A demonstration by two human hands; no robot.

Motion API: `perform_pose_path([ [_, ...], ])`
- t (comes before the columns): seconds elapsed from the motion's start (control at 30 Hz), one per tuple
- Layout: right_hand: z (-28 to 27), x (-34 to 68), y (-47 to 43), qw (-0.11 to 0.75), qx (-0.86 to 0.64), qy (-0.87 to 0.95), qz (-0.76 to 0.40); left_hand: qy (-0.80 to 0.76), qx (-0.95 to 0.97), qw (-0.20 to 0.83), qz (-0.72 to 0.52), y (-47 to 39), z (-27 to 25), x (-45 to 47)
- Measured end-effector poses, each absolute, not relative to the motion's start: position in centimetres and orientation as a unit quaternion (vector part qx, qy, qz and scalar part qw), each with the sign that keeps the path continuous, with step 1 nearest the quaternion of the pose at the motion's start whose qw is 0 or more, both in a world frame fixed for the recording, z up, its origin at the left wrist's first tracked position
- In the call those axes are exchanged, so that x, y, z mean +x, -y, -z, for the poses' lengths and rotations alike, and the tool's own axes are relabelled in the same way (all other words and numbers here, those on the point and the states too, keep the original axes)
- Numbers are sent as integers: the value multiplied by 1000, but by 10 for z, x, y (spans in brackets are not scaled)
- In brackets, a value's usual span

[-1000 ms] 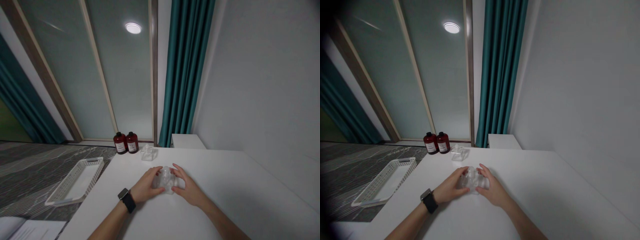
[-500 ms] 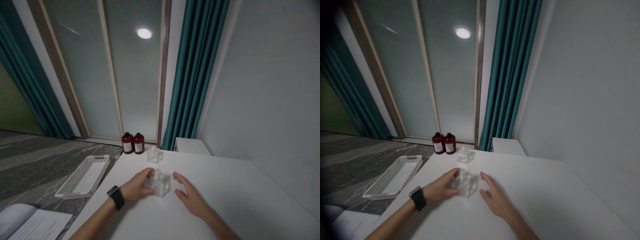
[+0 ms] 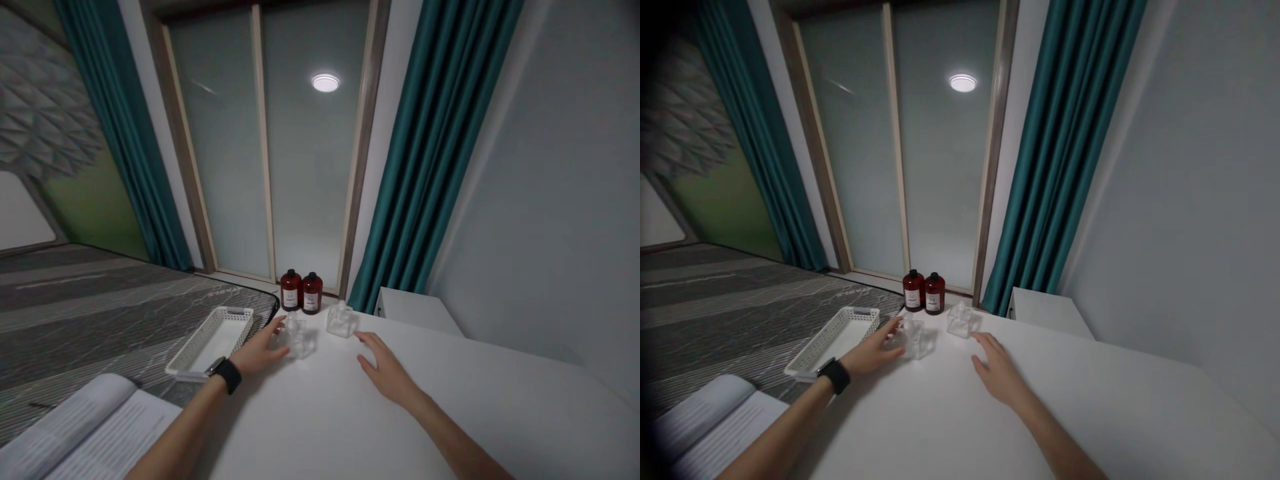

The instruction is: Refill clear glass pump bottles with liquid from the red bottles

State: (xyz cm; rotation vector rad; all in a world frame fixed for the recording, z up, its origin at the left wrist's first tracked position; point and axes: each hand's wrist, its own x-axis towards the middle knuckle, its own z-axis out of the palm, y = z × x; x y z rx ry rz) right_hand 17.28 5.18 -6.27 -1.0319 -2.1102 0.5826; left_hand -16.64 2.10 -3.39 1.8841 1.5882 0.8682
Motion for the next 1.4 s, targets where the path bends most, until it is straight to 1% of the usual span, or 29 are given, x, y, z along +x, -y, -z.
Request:
perform_pose_path([
  [0.07,65,159,-76,383,-430,787,-221,-602,677,253,-340,-23,39,-169],
  [0.13,70,147,-97,391,-453,769,-223,-606,666,247,-358,-23,43,-171],
  [0.33,80,124,-129,376,-476,759,-236,-607,655,237,-382,-24,52,-182],
  [0.57,70,94,-102,322,-439,802,-245,-603,645,244,-401,-27,61,-186],
  [0.7,63,74,-89,310,-426,814,-243,-605,643,233,-407,-28,66,-186],
  [0.77,60,67,-87,309,-426,816,-239,-615,642,218,-403,-29,67,-186],
  [0.97,57,56,-83,311,-441,813,-219,-648,657,131,-362,-34,67,-185],
  [1.4,59,45,-73,332,-470,782,-240,-671,643,112,-352,-36,70,-190],
])
